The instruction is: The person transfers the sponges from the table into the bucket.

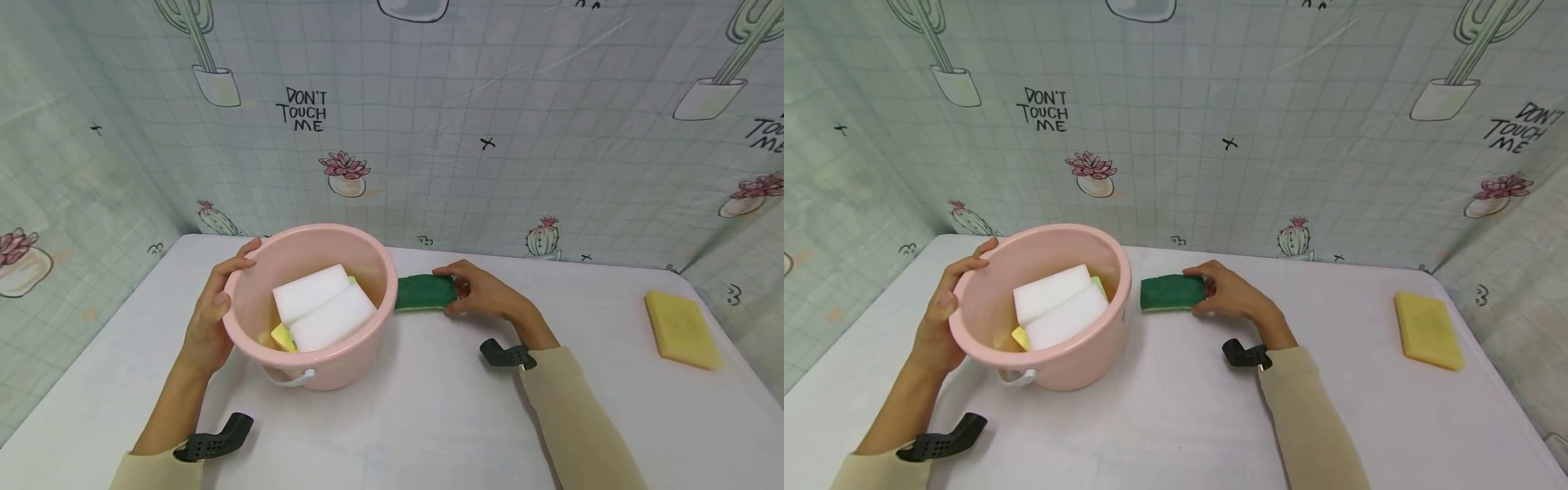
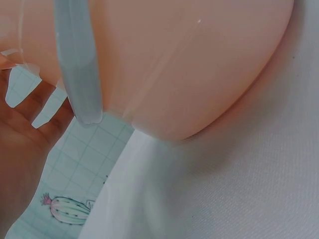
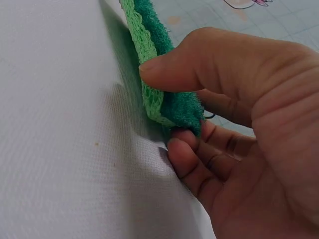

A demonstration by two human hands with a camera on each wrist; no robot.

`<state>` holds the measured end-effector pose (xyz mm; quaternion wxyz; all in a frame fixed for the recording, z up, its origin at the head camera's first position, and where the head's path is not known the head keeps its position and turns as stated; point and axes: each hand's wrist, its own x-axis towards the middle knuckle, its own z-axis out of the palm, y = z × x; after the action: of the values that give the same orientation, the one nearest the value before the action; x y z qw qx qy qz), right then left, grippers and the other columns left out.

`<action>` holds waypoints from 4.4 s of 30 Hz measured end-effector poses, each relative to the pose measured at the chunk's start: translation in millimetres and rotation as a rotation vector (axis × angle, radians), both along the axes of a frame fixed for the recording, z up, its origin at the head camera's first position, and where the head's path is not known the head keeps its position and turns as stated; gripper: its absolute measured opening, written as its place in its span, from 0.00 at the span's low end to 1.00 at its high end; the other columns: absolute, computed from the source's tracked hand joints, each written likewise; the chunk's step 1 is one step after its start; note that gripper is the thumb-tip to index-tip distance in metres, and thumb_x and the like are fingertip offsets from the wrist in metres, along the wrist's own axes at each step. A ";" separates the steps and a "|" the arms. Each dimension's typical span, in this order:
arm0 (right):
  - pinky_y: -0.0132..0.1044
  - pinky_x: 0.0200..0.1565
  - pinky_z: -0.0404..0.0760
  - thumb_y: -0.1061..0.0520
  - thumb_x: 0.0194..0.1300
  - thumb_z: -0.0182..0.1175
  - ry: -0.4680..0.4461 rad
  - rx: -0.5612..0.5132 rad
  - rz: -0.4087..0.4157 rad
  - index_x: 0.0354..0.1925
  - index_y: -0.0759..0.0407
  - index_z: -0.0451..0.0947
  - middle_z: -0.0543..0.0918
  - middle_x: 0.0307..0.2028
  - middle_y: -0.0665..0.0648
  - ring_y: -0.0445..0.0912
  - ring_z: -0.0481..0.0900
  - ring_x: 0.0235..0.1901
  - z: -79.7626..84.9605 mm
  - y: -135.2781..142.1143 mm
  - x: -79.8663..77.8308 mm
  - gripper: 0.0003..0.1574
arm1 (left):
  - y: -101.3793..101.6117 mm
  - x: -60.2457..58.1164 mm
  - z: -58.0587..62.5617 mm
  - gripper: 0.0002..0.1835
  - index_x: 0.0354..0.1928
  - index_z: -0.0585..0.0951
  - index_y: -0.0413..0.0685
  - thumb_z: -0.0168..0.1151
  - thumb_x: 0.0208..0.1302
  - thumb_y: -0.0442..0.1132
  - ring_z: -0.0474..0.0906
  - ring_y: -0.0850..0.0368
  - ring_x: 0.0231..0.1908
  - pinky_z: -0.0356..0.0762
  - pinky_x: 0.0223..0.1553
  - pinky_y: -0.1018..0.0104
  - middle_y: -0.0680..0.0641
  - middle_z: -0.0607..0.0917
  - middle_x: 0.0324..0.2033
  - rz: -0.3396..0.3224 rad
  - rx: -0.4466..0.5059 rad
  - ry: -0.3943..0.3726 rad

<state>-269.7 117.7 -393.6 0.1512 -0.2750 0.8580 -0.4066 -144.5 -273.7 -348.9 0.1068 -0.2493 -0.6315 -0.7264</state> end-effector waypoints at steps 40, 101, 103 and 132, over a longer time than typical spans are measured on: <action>0.34 0.42 0.74 0.70 0.49 0.63 0.209 -0.237 0.086 0.58 0.67 0.64 0.67 0.52 0.62 0.53 0.72 0.39 122.5 7.4 40.8 0.37 | 1.3 -1.0 -1.7 0.22 0.55 0.65 0.42 0.45 0.62 0.47 0.47 0.47 0.63 0.62 0.56 0.69 0.44 0.51 0.66 0.032 -0.047 0.007; 0.25 0.35 0.71 0.59 0.46 0.65 0.370 0.229 0.399 0.58 0.59 0.67 0.64 0.52 0.53 0.39 0.69 0.33 138.9 -163.9 51.2 0.39 | -5.1 0.9 -2.8 0.23 0.56 0.65 0.45 0.46 0.62 0.48 0.44 0.48 0.64 0.57 0.58 0.67 0.45 0.52 0.66 0.062 -0.086 0.014; 0.25 0.36 0.71 0.58 0.47 0.65 0.373 0.253 0.401 0.59 0.58 0.66 0.64 0.53 0.53 0.39 0.69 0.34 140.2 -163.5 51.9 0.39 | -4.9 0.8 -2.7 0.23 0.56 0.65 0.45 0.46 0.62 0.48 0.44 0.48 0.64 0.58 0.58 0.68 0.45 0.52 0.66 0.064 -0.089 0.013; 0.32 0.31 0.75 0.55 0.56 0.61 0.570 0.041 -0.036 0.56 0.54 0.70 0.70 0.51 0.48 0.38 0.70 0.31 130.7 -14.7 64.3 0.28 | -3.1 1.2 0.7 0.24 0.55 0.64 0.40 0.46 0.62 0.48 0.45 0.47 0.64 0.57 0.59 0.67 0.44 0.51 0.66 0.038 -0.037 0.012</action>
<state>-205.5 102.9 -262.9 -0.0976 -0.3599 0.8787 -0.2981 -143.3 -276.9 -348.2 0.1197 -0.2438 -0.6486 -0.7110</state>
